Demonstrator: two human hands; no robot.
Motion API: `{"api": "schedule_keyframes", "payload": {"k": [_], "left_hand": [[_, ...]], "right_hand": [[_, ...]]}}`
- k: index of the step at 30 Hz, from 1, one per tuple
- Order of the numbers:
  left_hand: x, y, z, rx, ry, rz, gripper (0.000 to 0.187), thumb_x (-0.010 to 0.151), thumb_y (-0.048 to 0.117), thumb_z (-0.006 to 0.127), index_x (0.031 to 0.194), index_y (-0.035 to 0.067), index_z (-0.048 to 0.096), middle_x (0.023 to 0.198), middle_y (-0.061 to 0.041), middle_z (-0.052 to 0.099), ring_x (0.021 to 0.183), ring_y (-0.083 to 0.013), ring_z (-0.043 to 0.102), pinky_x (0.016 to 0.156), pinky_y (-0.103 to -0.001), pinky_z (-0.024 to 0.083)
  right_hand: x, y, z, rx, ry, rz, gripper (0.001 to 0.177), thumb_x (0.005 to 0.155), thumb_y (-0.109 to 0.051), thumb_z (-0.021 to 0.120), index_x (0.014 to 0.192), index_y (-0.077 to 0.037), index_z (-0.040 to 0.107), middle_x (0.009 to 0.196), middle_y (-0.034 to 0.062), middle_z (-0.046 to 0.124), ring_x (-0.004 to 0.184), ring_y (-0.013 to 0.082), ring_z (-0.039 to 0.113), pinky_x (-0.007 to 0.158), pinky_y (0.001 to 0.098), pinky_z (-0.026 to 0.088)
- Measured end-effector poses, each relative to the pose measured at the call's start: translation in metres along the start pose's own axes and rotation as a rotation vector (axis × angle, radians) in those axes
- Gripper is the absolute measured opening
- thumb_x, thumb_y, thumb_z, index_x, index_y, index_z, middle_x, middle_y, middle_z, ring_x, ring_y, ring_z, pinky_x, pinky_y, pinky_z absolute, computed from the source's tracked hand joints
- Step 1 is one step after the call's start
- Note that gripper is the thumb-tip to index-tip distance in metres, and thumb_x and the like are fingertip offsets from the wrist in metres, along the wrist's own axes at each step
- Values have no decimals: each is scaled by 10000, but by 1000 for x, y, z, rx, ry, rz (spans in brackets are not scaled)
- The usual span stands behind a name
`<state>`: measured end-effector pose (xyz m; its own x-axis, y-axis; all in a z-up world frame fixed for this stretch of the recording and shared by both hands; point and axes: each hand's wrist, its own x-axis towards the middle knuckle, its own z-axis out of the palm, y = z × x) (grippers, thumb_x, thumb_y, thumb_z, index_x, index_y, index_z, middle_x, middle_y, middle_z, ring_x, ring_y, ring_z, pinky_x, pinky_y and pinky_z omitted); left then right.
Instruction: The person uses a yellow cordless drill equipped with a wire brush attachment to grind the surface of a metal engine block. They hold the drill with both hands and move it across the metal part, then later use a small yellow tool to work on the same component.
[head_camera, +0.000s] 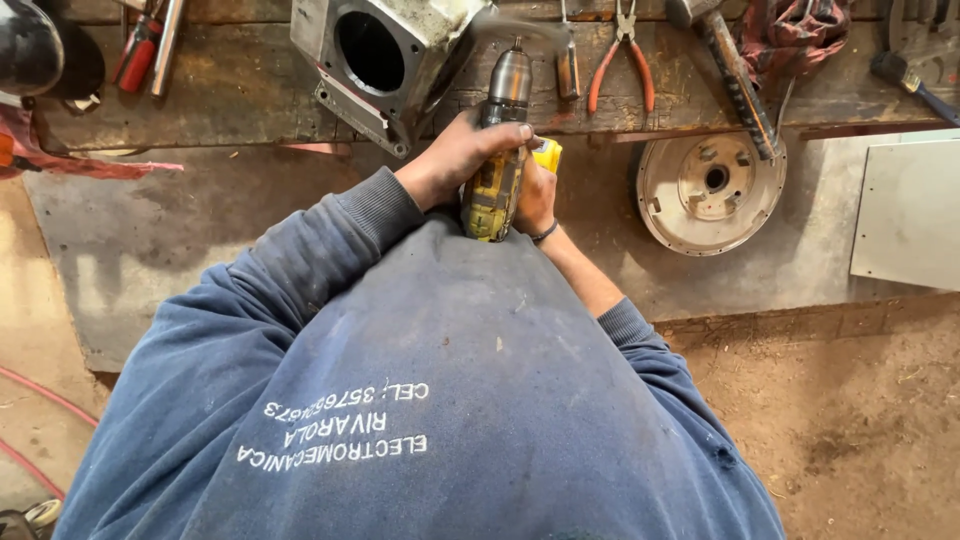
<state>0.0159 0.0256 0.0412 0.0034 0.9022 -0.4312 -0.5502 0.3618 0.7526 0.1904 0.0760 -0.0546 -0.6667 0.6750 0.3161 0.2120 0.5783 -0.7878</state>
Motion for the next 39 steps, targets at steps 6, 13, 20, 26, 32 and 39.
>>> {"api": "schedule_keyframes", "payload": {"k": [6,13,20,26,32,39], "left_hand": [[-7,-3,1,1,48,13,531,855,334,777,1205,-38,634,1126,-125,766,1030,-195,748,927,-340,619],[-14,1,10,95,130,14,699,791,345,828,1303,-19,521,1093,-106,708,963,-173,710,861,-344,615],[-16,-5,8,-1,47,95,705,819,348,829,1331,-21,515,1147,-101,752,1037,-159,728,945,-323,598],[-20,-5,12,53,108,100,642,838,314,815,1311,-27,549,1111,-101,739,994,-168,712,901,-342,601],[-23,-13,8,-9,82,91,635,837,325,807,1290,-32,541,1137,-107,764,1039,-174,737,942,-342,606],[-28,-9,8,61,113,107,629,844,328,814,1306,-15,559,1139,-100,754,1027,-170,720,941,-346,598]], "right_hand": [[-4,0,-2,10,-38,-9,331,922,-124,773,1216,-70,632,966,110,763,857,300,766,748,379,602],[-2,6,-2,21,-12,-80,291,923,-128,784,1170,-71,643,975,120,766,874,291,775,770,372,608],[2,3,-6,53,-32,-119,371,911,-146,790,1220,-23,625,978,133,759,871,302,772,770,391,603],[3,3,-6,39,-43,-171,357,911,-152,794,1201,-32,624,973,142,750,875,319,765,777,393,599],[-5,7,-6,52,-66,-158,351,907,-157,789,1194,-33,630,960,151,750,863,323,761,762,403,598],[-3,9,-3,30,-64,-170,306,901,-161,796,1120,-32,627,913,148,737,829,320,751,737,403,588]]}}
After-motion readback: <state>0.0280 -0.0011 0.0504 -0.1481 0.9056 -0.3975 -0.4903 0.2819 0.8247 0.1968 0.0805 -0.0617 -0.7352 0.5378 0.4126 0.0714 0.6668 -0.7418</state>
